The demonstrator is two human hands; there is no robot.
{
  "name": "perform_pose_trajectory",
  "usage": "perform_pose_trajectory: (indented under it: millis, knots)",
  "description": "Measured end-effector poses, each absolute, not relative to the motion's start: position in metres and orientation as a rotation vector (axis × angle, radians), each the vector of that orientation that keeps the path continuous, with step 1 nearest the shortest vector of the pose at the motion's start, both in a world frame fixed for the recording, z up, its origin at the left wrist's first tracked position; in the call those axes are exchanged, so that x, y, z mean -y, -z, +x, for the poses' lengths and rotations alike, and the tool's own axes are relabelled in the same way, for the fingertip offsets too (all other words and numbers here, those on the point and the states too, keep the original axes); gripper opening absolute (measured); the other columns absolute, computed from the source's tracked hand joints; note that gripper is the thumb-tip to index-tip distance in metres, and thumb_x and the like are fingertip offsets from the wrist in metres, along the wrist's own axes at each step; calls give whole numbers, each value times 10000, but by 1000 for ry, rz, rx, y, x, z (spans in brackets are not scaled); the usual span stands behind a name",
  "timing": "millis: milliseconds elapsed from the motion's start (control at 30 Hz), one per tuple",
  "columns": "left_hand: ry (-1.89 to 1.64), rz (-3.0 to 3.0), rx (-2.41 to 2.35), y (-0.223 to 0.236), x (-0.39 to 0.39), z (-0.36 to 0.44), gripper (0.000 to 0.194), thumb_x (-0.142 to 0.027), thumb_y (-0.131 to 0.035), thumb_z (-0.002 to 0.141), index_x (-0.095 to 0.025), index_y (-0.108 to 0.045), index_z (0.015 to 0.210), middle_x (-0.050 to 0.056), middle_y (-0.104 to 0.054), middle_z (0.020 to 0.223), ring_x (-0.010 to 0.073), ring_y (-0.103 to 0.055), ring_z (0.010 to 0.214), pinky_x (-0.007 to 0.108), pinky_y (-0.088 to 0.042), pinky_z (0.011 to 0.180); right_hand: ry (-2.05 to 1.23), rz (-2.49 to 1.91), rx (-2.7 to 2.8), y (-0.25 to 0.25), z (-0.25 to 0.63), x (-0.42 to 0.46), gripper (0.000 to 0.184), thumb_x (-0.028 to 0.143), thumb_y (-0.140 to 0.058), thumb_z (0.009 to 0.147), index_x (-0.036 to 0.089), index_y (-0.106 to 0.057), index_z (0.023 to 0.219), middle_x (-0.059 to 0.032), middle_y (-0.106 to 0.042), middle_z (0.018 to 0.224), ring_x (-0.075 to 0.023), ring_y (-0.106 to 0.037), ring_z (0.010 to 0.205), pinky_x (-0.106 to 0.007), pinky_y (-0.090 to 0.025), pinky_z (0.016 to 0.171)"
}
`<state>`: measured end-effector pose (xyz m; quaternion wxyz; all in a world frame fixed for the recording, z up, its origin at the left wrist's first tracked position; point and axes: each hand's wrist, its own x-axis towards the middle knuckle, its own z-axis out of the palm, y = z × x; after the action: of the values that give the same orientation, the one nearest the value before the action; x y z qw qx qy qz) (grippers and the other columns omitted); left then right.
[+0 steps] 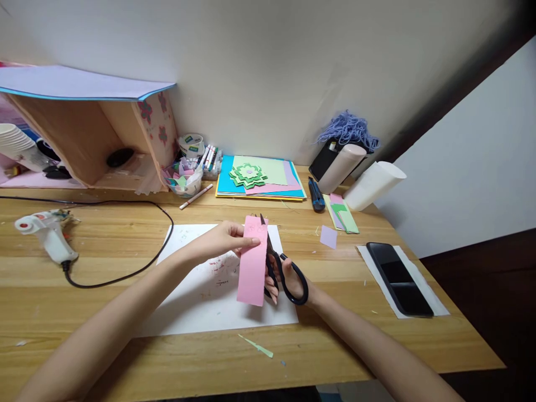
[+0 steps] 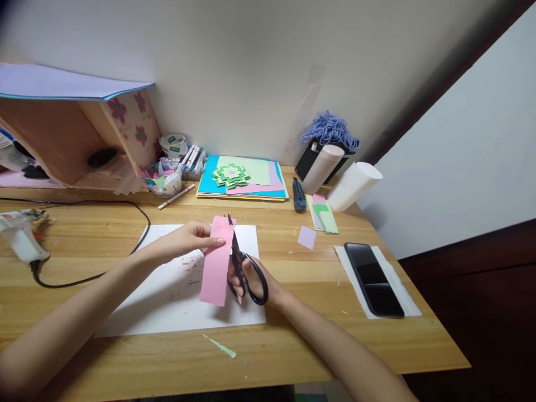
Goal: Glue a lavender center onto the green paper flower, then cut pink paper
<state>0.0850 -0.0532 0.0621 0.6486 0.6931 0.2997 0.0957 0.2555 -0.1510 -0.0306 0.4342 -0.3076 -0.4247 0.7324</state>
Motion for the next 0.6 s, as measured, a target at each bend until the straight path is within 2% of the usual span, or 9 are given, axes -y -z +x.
perform_pose_trajectory:
  millis: [200, 300, 467, 600]
  knots:
    - [-201, 1512, -676, -53, 55, 88, 361, -473, -564, 742, -125, -641, 801, 47, -618, 745, 120, -534, 658, 226, -397, 605, -1729, -868, 1177, 31, 254, 154, 679, 828, -323, 590, 164, -441, 674, 46, -430, 458, -86, -428, 346, -233, -410, 345]
    - [-196, 1503, -677, -51, 54, 88, 371, -486, -567, 734, -129, -653, 788, 53, -634, 762, 126, -547, 660, 231, -405, 611, -1702, -884, 1216, 31, 255, 155, 667, 814, -292, 628, 164, -438, 635, 29, -450, 450, -96, -459, 364, -227, -402, 359]
    - [-208, 1534, -701, -51, 54, 87, 382, -497, -574, 722, -125, -652, 759, 48, -626, 719, 126, -540, 644, 223, -392, 579, -1711, -863, 1232, 32, 255, 155, 699, 841, -286, 585, 165, -447, 660, 47, -426, 449, -87, -423, 342, -236, -408, 340]
    - [-198, 1512, -703, -51, 55, 88, 367, -482, -578, 728, -123, -652, 749, 49, -627, 720, 123, -538, 639, 222, -396, 580, -1695, -874, 1260, 32, 254, 155, 676, 830, -275, 614, 171, -426, 630, 40, -424, 445, -95, -431, 344, -235, -397, 343]
